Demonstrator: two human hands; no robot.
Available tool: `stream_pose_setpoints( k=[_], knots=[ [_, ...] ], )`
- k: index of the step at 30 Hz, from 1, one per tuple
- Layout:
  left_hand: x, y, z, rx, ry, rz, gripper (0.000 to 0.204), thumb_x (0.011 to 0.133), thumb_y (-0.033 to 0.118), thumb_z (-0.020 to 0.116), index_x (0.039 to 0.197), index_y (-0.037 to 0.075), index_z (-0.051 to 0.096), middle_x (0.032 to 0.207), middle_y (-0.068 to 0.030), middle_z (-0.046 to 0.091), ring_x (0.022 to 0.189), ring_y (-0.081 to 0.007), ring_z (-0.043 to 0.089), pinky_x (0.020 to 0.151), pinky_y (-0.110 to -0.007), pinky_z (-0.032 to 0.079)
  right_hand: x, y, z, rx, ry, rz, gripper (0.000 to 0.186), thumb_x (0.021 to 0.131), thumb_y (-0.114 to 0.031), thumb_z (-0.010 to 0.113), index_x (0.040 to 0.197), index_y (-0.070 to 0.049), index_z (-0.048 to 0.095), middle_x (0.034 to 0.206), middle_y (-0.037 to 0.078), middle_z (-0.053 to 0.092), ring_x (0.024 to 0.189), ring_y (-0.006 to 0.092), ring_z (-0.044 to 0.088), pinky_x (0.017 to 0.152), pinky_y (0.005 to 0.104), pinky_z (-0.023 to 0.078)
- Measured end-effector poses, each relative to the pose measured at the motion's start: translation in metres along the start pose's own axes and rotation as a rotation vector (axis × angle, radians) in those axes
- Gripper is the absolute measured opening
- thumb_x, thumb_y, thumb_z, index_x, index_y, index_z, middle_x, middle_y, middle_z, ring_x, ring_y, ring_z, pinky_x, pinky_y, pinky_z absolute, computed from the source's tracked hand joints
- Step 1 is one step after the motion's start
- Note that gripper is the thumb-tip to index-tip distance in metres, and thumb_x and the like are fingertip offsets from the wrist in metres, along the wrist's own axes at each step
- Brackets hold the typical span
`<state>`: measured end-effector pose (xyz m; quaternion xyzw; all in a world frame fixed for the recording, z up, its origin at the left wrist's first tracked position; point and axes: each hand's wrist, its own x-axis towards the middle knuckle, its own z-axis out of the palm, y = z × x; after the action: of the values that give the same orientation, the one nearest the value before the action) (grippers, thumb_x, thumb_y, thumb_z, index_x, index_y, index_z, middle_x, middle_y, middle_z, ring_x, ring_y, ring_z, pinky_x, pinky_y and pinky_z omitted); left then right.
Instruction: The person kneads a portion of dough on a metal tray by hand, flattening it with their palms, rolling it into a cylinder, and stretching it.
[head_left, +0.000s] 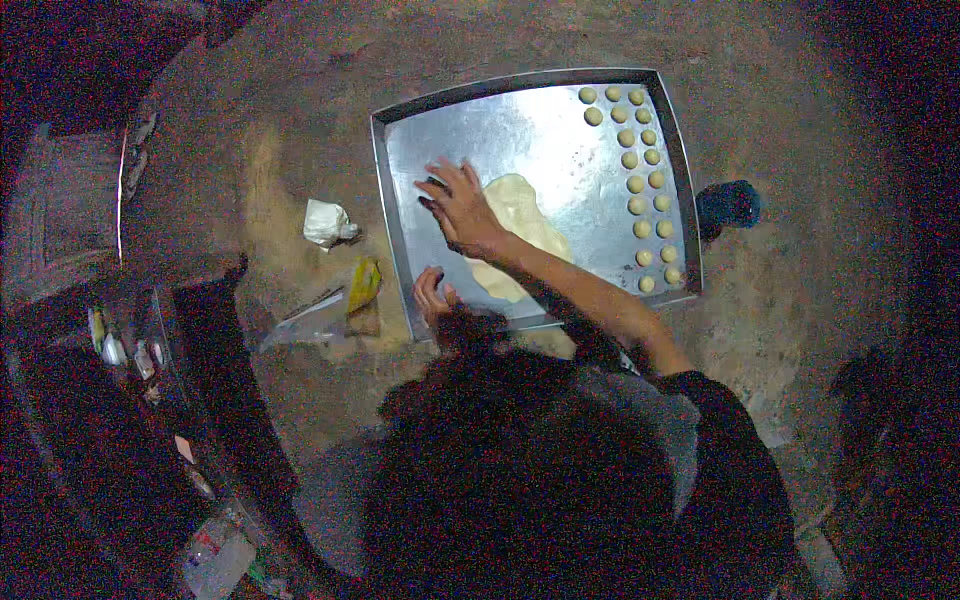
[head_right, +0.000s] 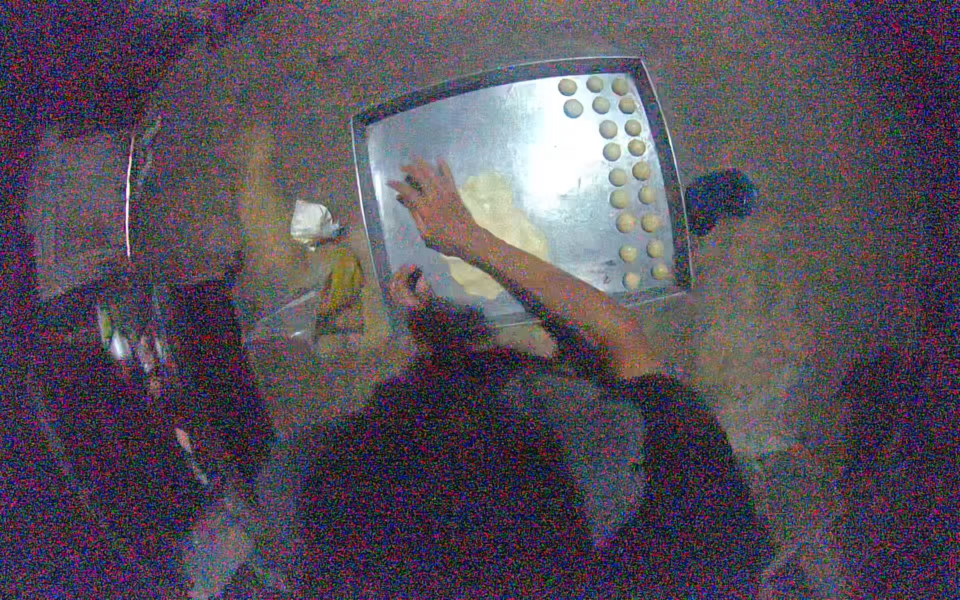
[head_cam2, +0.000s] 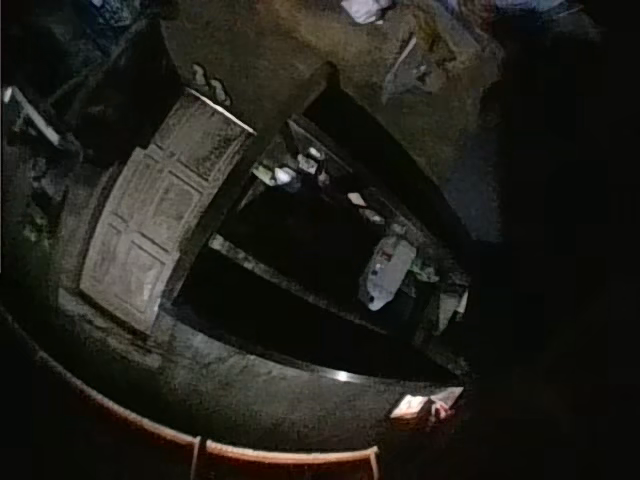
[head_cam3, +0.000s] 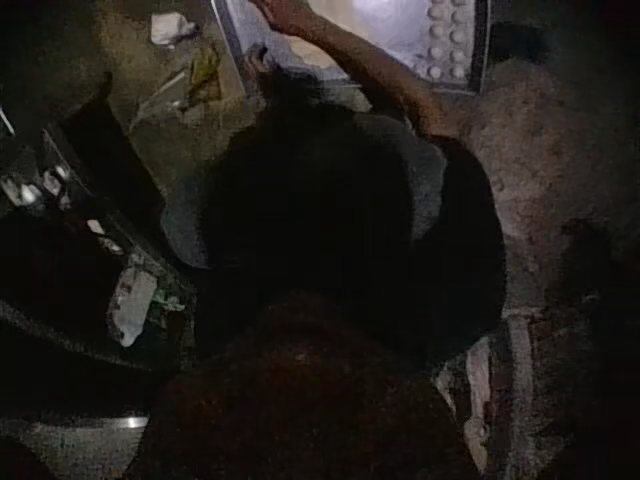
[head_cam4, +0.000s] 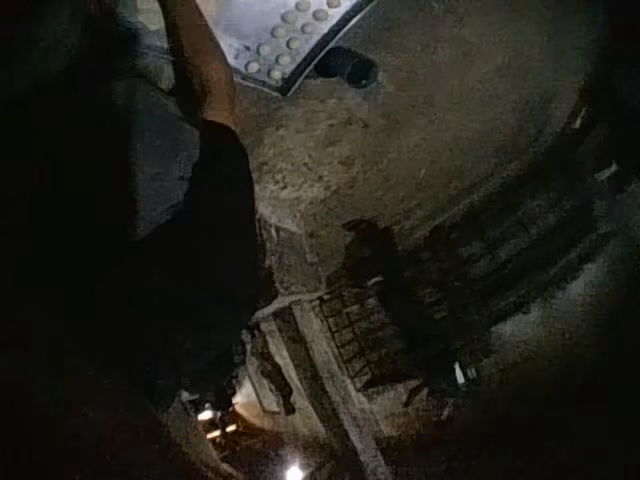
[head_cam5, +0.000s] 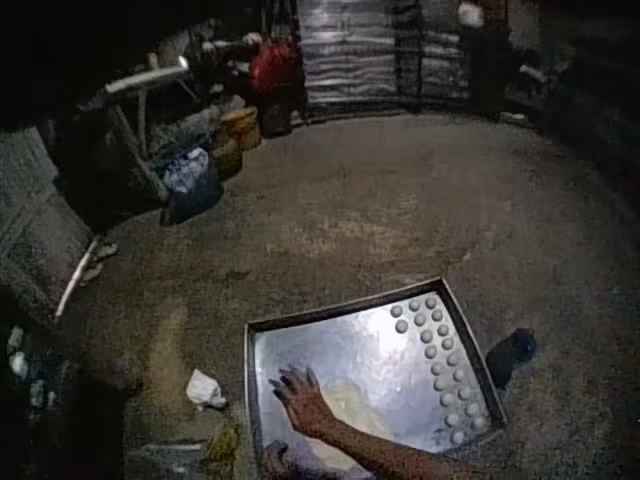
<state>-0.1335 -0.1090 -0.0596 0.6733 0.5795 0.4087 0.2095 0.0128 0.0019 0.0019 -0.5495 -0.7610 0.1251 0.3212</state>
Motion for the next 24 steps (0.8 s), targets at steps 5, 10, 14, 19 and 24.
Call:
stream_pose_setpoints(
  k=[5, 10, 14, 19, 24],
  knots=[
    [-0.007, -0.002, 0.004, 0.034, 0.007, 0.000, 0.048, 0.105, 0.043, 0.043, 0.124, 0.000, 0.057, 0.123, -0.0202, 0.059, 0.118, -0.0393, 0.054, 0.107, -0.053, 0.038, -0.027, 0.013, -0.043, -0.401, -0.076, 0.104, 0.046, 0.105, -0.026, 0.047, 0.148, -0.011, 0.047, 0.160, 0.023, 0.031, 0.153, 0.0460, 0.015, 0.122, 0.0681, 0.008],
    [-0.005, -0.002, 0.010, 0.122, -0.020, 0.050, 0.047, 0.105, 0.041, 0.045, 0.125, 0.000, 0.056, 0.125, -0.0203, 0.058, 0.121, -0.0394, 0.053, 0.108, -0.053, 0.037, -0.032, 0.041, -0.029, -0.258, -0.045, -0.014, 0.055, 0.104, -0.035, 0.049, 0.153, -0.012, 0.040, 0.163, 0.026, 0.024, 0.154, 0.0464, 0.014, 0.121, 0.0686, 0.008],
    [-0.003, 0.003, 0.011, 0.185, -0.140, 0.074, 0.043, 0.103, 0.033, 0.047, 0.128, -0.001, 0.055, 0.134, -0.0214, 0.055, 0.129, -0.0402, 0.049, 0.111, -0.054, 0.035, -0.031, 0.048, -0.033, -0.179, 0.021, 0.086, 0.065, 0.101, -0.044, 0.051, 0.153, -0.008, 0.038, 0.163, 0.028, 0.023, 0.154, 0.0472, 0.012, 0.122, 0.0671, 0.004],
    [0.003, 0.034, -0.005, 0.276, -0.192, 0.070, 0.039, 0.097, 0.018, 0.051, 0.130, -0.003, 0.054, 0.141, -0.0227, 0.051, 0.138, -0.0422, 0.041, 0.116, -0.055, 0.031, -0.022, 0.049, -0.041, 0.003, -0.019, 0.158, 0.072, 0.097, -0.045, 0.058, 0.153, -0.005, 0.036, 0.164, 0.026, 0.022, 0.154, 0.0476, 0.009, 0.123, 0.0654, 0.002],
    [0.015, 0.071, -0.014, 0.177, -0.235, -0.036, 0.035, 0.095, 0.012, 0.052, 0.126, -0.003, 0.055, 0.142, -0.0219, 0.051, 0.140, -0.0439, 0.039, 0.117, -0.055, 0.029, -0.017, 0.057, -0.087, 0.064, 0.064, 0.224, 0.060, 0.102, -0.031, 0.050, 0.154, -0.005, 0.036, 0.164, 0.026, 0.023, 0.154, 0.0484, 0.009, 0.123, 0.0641, 0.002]
  ],
)
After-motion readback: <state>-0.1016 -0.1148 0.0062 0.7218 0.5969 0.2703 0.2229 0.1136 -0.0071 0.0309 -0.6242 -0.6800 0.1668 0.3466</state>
